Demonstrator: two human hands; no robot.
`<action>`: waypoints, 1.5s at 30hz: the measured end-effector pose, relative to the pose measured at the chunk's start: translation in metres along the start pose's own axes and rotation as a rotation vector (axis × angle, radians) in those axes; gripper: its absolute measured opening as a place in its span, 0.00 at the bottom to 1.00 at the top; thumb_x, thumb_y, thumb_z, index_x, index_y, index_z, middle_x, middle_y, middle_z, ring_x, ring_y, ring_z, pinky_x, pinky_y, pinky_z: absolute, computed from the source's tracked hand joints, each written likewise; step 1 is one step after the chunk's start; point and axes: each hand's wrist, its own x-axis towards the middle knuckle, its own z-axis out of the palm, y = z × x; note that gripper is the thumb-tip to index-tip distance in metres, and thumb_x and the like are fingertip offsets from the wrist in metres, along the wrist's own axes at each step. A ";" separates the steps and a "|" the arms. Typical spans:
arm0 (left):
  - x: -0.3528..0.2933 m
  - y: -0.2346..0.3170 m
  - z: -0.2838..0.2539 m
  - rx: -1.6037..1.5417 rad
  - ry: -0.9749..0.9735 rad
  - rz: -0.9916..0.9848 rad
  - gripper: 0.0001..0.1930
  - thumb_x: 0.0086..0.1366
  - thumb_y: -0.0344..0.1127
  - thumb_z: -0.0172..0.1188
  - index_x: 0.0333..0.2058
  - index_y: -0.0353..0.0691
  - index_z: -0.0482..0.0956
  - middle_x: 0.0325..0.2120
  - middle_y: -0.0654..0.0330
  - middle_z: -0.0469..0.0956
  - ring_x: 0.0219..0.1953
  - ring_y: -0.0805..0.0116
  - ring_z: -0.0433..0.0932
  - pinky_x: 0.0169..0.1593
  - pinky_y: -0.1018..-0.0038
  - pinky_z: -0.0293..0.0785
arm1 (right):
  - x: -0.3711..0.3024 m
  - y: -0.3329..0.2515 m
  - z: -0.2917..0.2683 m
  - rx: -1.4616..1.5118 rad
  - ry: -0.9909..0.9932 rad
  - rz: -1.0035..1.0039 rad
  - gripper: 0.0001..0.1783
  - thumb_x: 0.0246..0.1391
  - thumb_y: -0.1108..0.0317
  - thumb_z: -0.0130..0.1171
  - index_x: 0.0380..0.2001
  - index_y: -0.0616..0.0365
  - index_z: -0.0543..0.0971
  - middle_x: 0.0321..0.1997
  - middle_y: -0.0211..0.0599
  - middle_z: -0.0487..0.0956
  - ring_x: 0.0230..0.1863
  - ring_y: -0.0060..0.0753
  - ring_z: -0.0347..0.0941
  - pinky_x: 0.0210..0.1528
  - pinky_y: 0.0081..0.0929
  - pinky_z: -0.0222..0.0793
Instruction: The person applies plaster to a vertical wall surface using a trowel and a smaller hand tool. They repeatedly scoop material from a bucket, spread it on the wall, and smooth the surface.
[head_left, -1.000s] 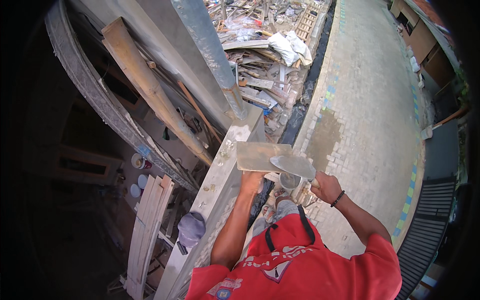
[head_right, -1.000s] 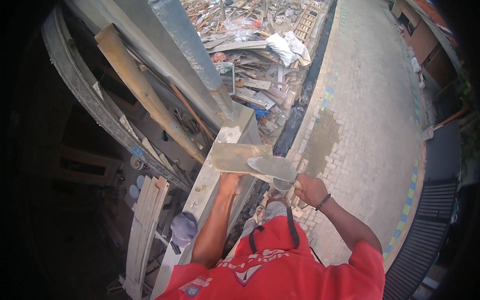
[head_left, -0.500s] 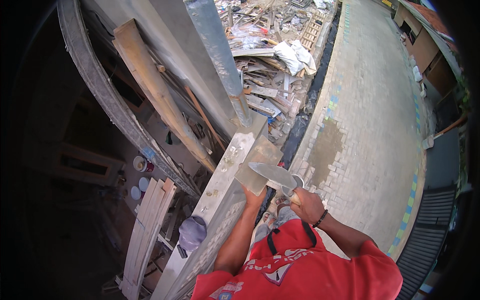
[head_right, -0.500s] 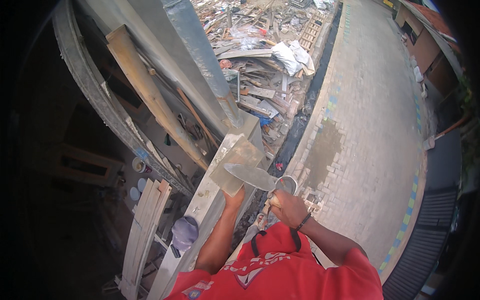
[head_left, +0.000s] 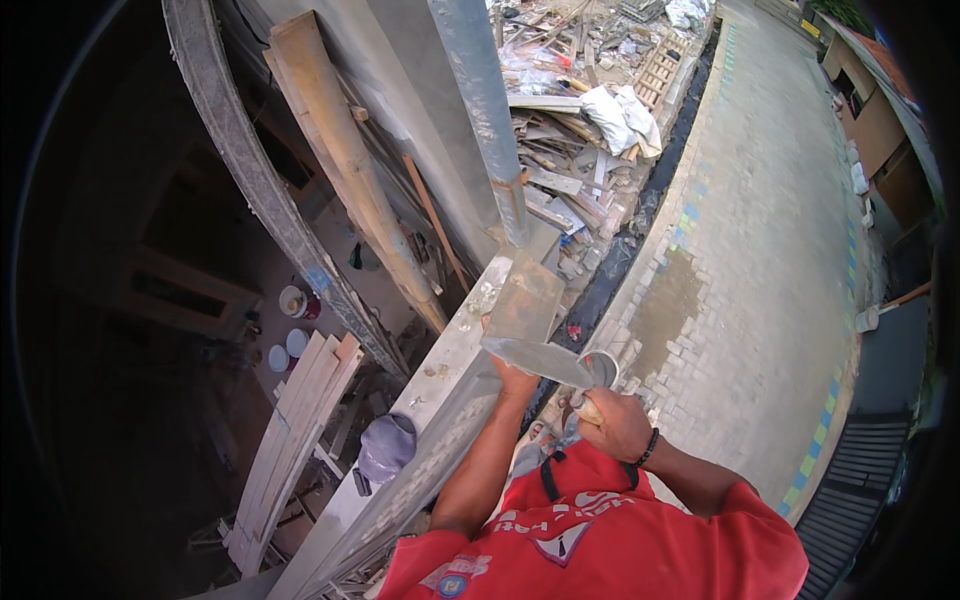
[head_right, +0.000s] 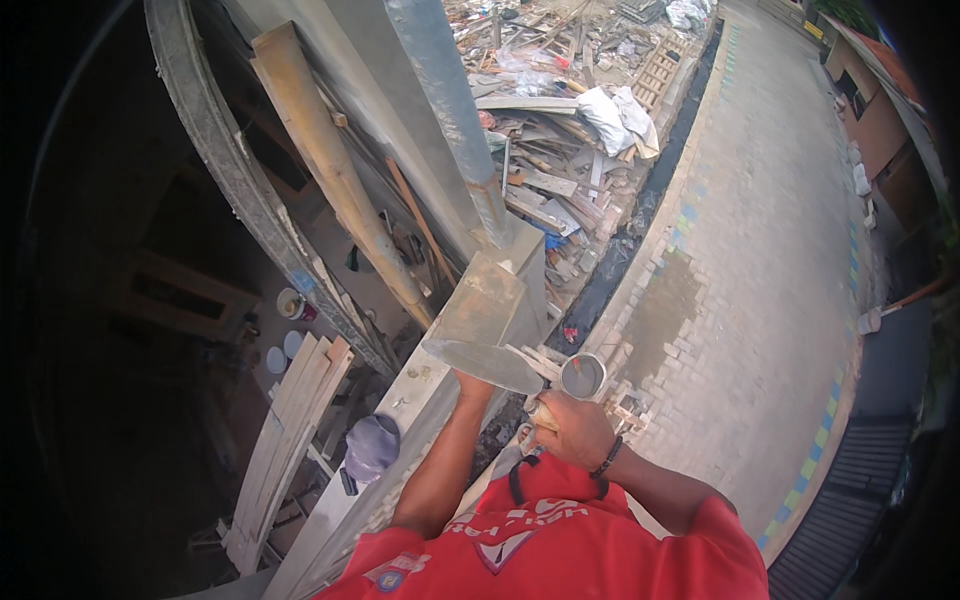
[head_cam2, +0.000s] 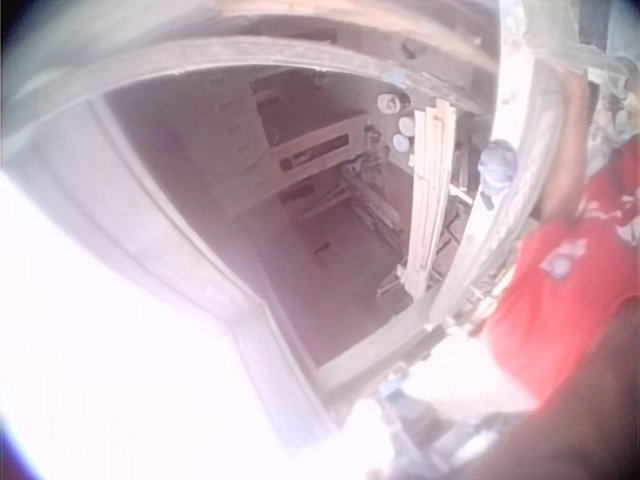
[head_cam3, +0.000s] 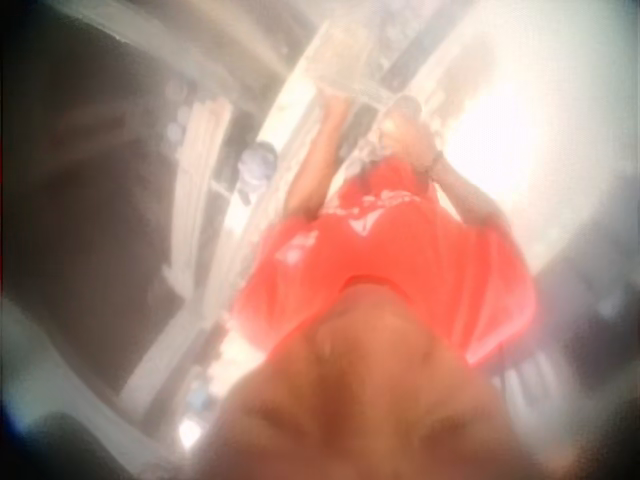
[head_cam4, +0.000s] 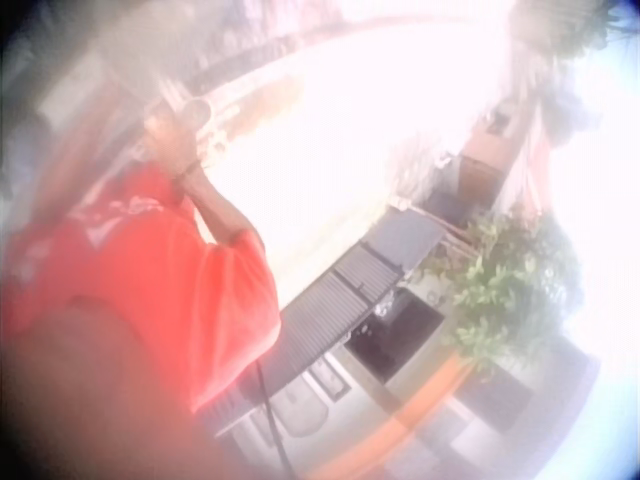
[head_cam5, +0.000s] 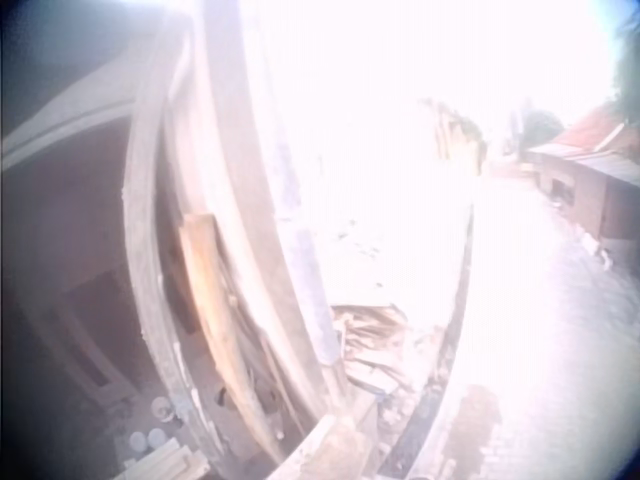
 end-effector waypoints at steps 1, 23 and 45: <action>0.003 0.001 -0.001 0.025 -0.010 0.009 0.16 0.54 0.27 0.63 0.41 0.37 0.69 0.37 0.59 0.72 0.40 0.68 0.72 0.45 0.72 0.70 | 0.001 0.001 0.001 -0.031 0.015 0.011 0.21 0.45 0.64 0.58 0.43 0.60 0.70 0.34 0.53 0.77 0.34 0.60 0.74 0.35 0.46 0.70; 0.009 -0.026 -0.007 -0.486 0.029 -0.357 0.13 0.71 0.37 0.43 0.51 0.39 0.65 0.46 0.57 0.69 0.49 0.69 0.69 0.55 0.71 0.63 | 0.023 0.044 0.013 -0.103 0.100 0.113 0.21 0.45 0.65 0.58 0.44 0.61 0.69 0.30 0.55 0.77 0.33 0.60 0.74 0.34 0.47 0.70; -0.008 0.006 -0.021 -0.157 0.047 -0.291 0.21 0.53 0.28 0.65 0.45 0.36 0.67 0.37 0.61 0.75 0.39 0.71 0.75 0.42 0.76 0.71 | 0.054 0.024 -0.007 -0.122 0.136 0.075 0.23 0.45 0.66 0.57 0.47 0.58 0.68 0.31 0.55 0.77 0.35 0.60 0.75 0.36 0.47 0.70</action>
